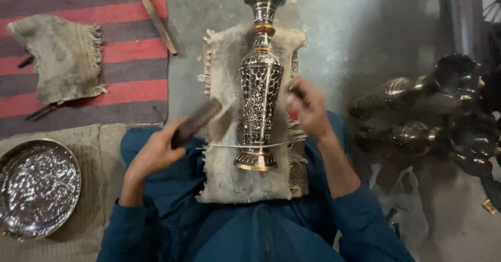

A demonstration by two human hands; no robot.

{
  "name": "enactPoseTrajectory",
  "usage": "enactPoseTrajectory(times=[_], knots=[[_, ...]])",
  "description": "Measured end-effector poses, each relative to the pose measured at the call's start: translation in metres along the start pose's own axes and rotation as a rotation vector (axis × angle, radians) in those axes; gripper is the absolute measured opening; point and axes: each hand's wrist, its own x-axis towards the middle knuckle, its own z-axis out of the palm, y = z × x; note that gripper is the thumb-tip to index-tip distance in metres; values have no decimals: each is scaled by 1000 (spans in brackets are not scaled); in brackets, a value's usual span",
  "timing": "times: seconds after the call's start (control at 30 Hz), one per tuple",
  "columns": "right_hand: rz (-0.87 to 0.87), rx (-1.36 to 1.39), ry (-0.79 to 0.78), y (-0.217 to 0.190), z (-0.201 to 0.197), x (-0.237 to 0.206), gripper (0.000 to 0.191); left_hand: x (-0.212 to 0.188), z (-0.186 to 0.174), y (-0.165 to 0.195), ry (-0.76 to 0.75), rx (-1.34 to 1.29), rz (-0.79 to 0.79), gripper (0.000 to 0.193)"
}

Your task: The person is sitting cross-legged on the floor, using a hammer and a small chisel to engrave intricate patterns onto a metal vase. They repeatedly strike the chisel with the hammer to create detailed designs on the vase's surface.

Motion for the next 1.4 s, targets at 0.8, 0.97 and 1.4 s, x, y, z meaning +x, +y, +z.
enactPoseTrajectory(times=[0.8,0.97,1.4], knots=[[230,-286,602,53,2,-57,19,36,110,10,94,529,1028,23],[387,60,706,45,29,-60,24,38,102,-12,161,200,1135,23],[72,66,572,34,102,-26,17,21,33,-48,336,-83,722,28]])
